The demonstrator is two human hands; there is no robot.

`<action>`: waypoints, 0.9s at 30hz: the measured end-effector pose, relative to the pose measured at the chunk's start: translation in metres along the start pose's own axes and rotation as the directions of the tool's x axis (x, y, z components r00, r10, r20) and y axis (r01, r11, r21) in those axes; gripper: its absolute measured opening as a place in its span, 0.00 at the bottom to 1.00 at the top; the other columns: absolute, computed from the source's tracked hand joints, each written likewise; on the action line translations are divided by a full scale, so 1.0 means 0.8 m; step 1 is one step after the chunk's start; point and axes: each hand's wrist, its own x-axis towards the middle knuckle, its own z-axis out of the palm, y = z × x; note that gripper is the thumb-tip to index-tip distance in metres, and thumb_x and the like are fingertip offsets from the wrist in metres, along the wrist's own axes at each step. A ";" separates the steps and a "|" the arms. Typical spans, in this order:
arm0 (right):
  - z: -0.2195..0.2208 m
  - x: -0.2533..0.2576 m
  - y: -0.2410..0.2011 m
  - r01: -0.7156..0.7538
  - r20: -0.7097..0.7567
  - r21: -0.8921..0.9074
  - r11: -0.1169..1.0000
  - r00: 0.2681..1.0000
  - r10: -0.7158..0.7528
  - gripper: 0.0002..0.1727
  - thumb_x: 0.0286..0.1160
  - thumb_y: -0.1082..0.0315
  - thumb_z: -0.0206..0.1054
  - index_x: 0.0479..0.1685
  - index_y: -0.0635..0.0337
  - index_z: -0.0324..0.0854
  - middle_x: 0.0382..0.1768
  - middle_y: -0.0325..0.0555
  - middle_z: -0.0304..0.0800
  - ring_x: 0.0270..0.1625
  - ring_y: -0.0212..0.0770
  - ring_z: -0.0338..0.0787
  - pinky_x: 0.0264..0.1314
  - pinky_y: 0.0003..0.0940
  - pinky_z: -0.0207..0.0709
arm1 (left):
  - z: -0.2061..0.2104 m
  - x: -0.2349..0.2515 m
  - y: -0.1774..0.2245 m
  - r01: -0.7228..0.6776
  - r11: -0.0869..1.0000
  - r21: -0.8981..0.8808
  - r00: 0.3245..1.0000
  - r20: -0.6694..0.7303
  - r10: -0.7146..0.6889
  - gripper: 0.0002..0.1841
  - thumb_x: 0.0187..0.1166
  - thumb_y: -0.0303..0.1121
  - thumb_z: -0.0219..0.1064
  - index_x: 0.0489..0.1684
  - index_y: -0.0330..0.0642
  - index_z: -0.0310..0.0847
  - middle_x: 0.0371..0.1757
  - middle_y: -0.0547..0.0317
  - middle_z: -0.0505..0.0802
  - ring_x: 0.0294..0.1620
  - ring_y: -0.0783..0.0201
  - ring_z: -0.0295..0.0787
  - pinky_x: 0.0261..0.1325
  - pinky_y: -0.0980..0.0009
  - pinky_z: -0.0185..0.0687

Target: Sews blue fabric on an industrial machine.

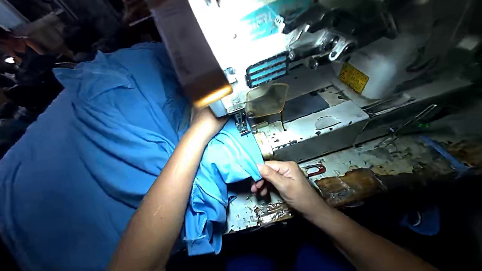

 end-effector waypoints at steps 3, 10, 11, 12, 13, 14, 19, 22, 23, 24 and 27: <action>-0.021 -0.027 -0.007 0.254 -0.065 -0.335 0.907 0.955 -0.291 0.18 0.86 0.62 0.60 0.32 0.60 0.92 0.33 0.34 0.94 0.33 0.19 0.87 0.39 0.16 0.82 | -0.053 -0.057 0.035 -0.053 0.999 -0.004 0.997 -0.053 0.052 0.21 0.76 0.41 0.72 0.60 0.34 0.85 0.61 0.37 0.90 0.69 0.39 0.85 0.69 0.37 0.75; -0.022 -0.001 -0.022 0.370 0.028 -0.786 0.495 0.822 -0.569 0.14 0.74 0.58 0.74 0.49 0.57 0.94 0.57 0.57 0.89 0.51 0.44 0.89 0.53 0.39 0.84 | -0.039 -0.159 0.043 -0.331 0.942 0.058 0.917 -0.217 0.335 0.13 0.71 0.29 0.62 0.46 0.45 0.93 0.56 0.50 0.91 0.66 0.46 0.83 0.66 0.45 0.74; -0.016 0.005 -0.020 0.387 0.013 -0.736 0.555 0.829 -0.560 0.11 0.74 0.60 0.73 0.42 0.57 0.95 0.54 0.53 0.90 0.48 0.38 0.88 0.51 0.31 0.83 | -0.033 -0.155 0.040 -0.323 0.943 0.082 0.912 -0.240 0.333 0.13 0.73 0.30 0.62 0.47 0.46 0.93 0.56 0.50 0.91 0.67 0.45 0.82 0.68 0.44 0.72; -0.012 0.007 -0.021 0.405 -0.010 -0.648 0.645 0.843 -0.539 0.10 0.75 0.62 0.72 0.37 0.58 0.94 0.51 0.49 0.90 0.46 0.29 0.87 0.50 0.22 0.82 | -0.028 -0.150 0.037 -0.328 0.941 0.082 0.894 -0.294 0.337 0.12 0.74 0.32 0.63 0.46 0.47 0.93 0.54 0.52 0.91 0.67 0.47 0.82 0.70 0.45 0.71; -0.008 0.006 -0.024 0.402 -0.031 -0.521 0.753 0.873 -0.487 0.09 0.76 0.65 0.70 0.36 0.62 0.92 0.48 0.44 0.90 0.43 0.23 0.87 0.48 0.16 0.82 | -0.022 -0.145 0.035 -0.353 0.934 0.056 0.860 -0.375 0.347 0.10 0.75 0.33 0.64 0.43 0.47 0.93 0.51 0.54 0.92 0.65 0.50 0.83 0.70 0.48 0.70; -0.007 0.003 -0.028 0.362 -0.040 -0.369 0.856 0.914 -0.404 0.08 0.78 0.68 0.67 0.39 0.64 0.88 0.42 0.39 0.91 0.39 0.21 0.89 0.43 0.15 0.85 | -0.017 -0.142 0.035 -0.389 0.921 0.008 0.814 -0.467 0.347 0.09 0.76 0.33 0.65 0.40 0.47 0.93 0.47 0.56 0.93 0.62 0.54 0.84 0.71 0.51 0.68; -0.011 -0.005 -0.035 0.144 0.009 -0.107 0.984 0.990 -0.143 0.08 0.82 0.72 0.62 0.51 0.64 0.83 0.36 0.33 0.91 0.32 0.24 0.90 0.39 0.20 0.87 | -0.032 -0.149 0.054 -0.542 0.833 -0.111 0.629 -0.711 0.315 0.03 0.73 0.30 0.72 0.36 0.43 0.92 0.44 0.58 0.94 0.59 0.62 0.84 0.71 0.62 0.68; -0.010 -0.019 -0.036 0.238 0.072 -0.178 0.955 0.971 -0.228 0.09 0.80 0.68 0.66 0.43 0.63 0.90 0.41 0.34 0.93 0.41 0.21 0.90 0.48 0.19 0.86 | -0.036 -0.172 0.057 -0.641 0.768 -0.015 0.574 -0.673 0.466 0.05 0.78 0.32 0.69 0.36 0.42 0.90 0.45 0.55 0.94 0.61 0.60 0.83 0.74 0.61 0.66; -0.009 -0.028 -0.038 0.282 0.107 -0.186 0.941 0.958 -0.266 0.09 0.80 0.68 0.66 0.42 0.63 0.91 0.41 0.34 0.93 0.44 0.20 0.90 0.51 0.18 0.86 | -0.035 -0.183 0.057 -0.661 0.751 -0.001 0.575 -0.644 0.505 0.06 0.79 0.33 0.69 0.36 0.44 0.89 0.45 0.56 0.92 0.62 0.60 0.82 0.75 0.61 0.66; -0.008 -0.037 -0.039 0.325 0.140 -0.194 0.926 0.943 -0.302 0.09 0.80 0.68 0.66 0.41 0.63 0.91 0.41 0.35 0.94 0.46 0.20 0.90 0.53 0.17 0.85 | -0.035 -0.194 0.059 -0.673 0.740 -0.003 0.583 -0.619 0.527 0.06 0.80 0.33 0.69 0.35 0.45 0.89 0.44 0.58 0.91 0.62 0.60 0.81 0.73 0.63 0.67; -0.008 -0.064 -0.042 0.454 0.193 -0.282 0.845 0.890 -0.414 0.11 0.81 0.66 0.67 0.42 0.65 0.91 0.44 0.39 0.95 0.52 0.18 0.90 0.60 0.14 0.82 | -0.059 -0.228 0.077 -0.654 0.756 -0.044 0.651 -0.543 0.531 0.07 0.81 0.35 0.68 0.34 0.47 0.89 0.45 0.63 0.93 0.59 0.65 0.83 0.68 0.67 0.70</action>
